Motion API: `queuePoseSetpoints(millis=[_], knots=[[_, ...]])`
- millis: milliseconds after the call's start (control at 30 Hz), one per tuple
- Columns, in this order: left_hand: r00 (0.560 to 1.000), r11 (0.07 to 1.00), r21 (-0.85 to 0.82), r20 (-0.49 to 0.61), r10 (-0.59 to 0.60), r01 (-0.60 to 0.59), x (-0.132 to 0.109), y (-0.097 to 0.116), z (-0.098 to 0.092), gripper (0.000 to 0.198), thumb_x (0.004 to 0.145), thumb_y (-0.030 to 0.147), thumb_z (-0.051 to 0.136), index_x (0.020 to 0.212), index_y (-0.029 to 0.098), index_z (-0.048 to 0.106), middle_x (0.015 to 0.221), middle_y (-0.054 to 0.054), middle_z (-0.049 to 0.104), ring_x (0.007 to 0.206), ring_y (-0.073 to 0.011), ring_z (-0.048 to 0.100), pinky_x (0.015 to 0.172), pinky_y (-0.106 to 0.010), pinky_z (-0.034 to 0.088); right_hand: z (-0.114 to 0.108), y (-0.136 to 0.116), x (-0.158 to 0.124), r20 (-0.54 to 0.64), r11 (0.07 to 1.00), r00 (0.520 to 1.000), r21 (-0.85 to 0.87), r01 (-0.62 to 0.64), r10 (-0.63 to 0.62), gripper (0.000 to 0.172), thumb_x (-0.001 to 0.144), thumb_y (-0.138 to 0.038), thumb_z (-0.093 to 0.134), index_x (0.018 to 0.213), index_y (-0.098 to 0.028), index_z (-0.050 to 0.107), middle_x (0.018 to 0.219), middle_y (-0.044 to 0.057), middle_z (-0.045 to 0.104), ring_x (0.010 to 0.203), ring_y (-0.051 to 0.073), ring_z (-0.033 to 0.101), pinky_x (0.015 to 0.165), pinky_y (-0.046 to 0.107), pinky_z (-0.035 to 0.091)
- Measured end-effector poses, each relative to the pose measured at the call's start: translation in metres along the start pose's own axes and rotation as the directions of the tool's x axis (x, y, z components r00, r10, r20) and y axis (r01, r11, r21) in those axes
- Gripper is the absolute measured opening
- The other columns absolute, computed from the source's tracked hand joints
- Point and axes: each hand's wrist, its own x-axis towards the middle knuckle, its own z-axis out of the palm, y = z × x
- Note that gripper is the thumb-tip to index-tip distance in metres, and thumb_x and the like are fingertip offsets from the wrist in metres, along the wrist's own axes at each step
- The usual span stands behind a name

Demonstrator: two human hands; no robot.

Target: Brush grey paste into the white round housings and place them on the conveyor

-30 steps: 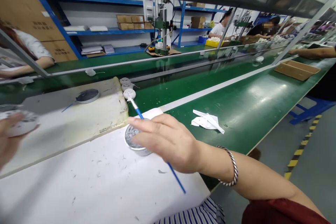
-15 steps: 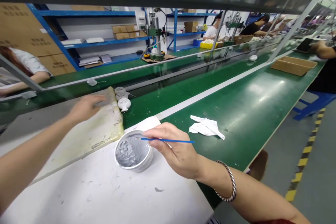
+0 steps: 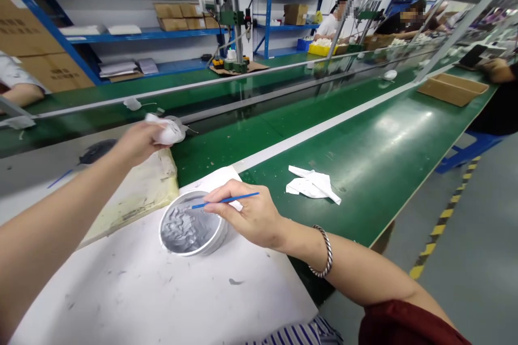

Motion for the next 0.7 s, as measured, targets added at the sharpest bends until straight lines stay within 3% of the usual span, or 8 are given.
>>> queuePoseSetpoints(millis=[100,200,300,400,533,633,700], knots=[[0.995,0.931,-0.360,-0.042,-0.087,0.066,-0.049,0.019,-0.018,0.034,0.094,0.026,0.030,0.120,0.015,0.051,0.126,-0.013,0.057,0.113,-0.0248,0.056,0.088,-0.040,0.052,0.002,0.002,0.001,0.043,0.999,0.999,-0.020,0.034,-0.033,0.006,0.082,-0.016,0.067,0.088,-0.014,0.067,0.087,0.006,0.072,0.083,0.014,0.070,0.077,0.027,0.059],[0.973,0.777,-0.609,-0.036,-0.230,0.161,-0.100,0.021,-0.030,0.032,0.092,0.023,0.036,0.117,0.013,0.051,0.119,-0.013,0.061,0.110,-0.0273,0.059,0.081,-0.040,0.056,0.005,0.002,0.002,0.064,0.994,0.992,-0.019,0.109,-0.108,0.006,0.082,-0.010,0.065,0.088,-0.012,0.066,0.089,0.008,0.072,0.085,0.015,0.070,0.077,0.028,0.059],[0.926,0.693,-0.692,-0.099,-0.365,0.200,-0.136,0.008,-0.031,0.028,0.084,0.014,0.049,0.112,0.012,0.054,0.118,-0.016,0.060,0.107,-0.0319,0.060,0.071,-0.039,0.059,0.008,0.002,0.002,0.089,0.990,0.986,-0.002,0.141,-0.141,0.008,0.083,-0.009,0.064,0.089,-0.012,0.066,0.088,0.009,0.072,0.086,0.016,0.070,0.078,0.029,0.059],[0.899,0.698,-0.691,-0.164,-0.405,0.188,-0.155,-0.005,-0.027,0.037,0.072,-0.002,0.054,0.106,0.012,0.056,0.117,-0.016,0.060,0.107,-0.0337,0.061,0.068,-0.039,0.060,0.012,-0.001,0.000,0.091,0.995,0.991,0.003,0.097,-0.096,0.008,0.083,-0.010,0.064,0.089,-0.016,0.067,0.088,0.006,0.072,0.085,0.014,0.070,0.079,0.028,0.059],[0.909,0.702,-0.691,-0.166,-0.382,0.169,-0.165,-0.006,-0.023,0.036,0.068,-0.002,0.054,0.099,0.015,0.060,0.119,-0.015,0.061,0.112,-0.0366,0.058,0.070,-0.044,0.060,0.014,-0.002,0.000,0.025,0.989,0.993,0.088,-0.118,0.117,0.005,0.080,-0.016,0.069,0.084,-0.018,0.067,0.087,0.003,0.072,0.085,0.013,0.070,0.077,0.025,0.059],[0.917,0.716,-0.677,-0.156,-0.367,0.171,-0.172,-0.001,-0.020,0.029,0.069,0.000,0.054,0.093,0.015,0.062,0.122,-0.014,0.061,0.116,-0.0352,0.055,0.067,-0.041,0.060,0.011,0.000,0.005,-0.023,0.883,0.925,0.306,-0.356,0.380,0.012,0.077,-0.025,0.073,0.078,-0.017,0.065,0.082,0.002,0.072,0.075,0.012,0.071,0.070,0.023,0.061],[0.918,0.723,-0.669,-0.157,-0.365,0.173,-0.177,0.002,-0.017,0.021,0.073,0.005,0.055,0.090,0.016,0.063,0.124,-0.013,0.060,0.116,-0.0360,0.055,0.064,-0.043,0.060,0.008,0.001,0.008,-0.024,0.797,0.871,0.416,-0.437,0.490,0.017,0.075,-0.028,0.075,0.076,-0.016,0.063,0.079,0.002,0.072,0.070,0.012,0.072,0.067,0.020,0.061]])
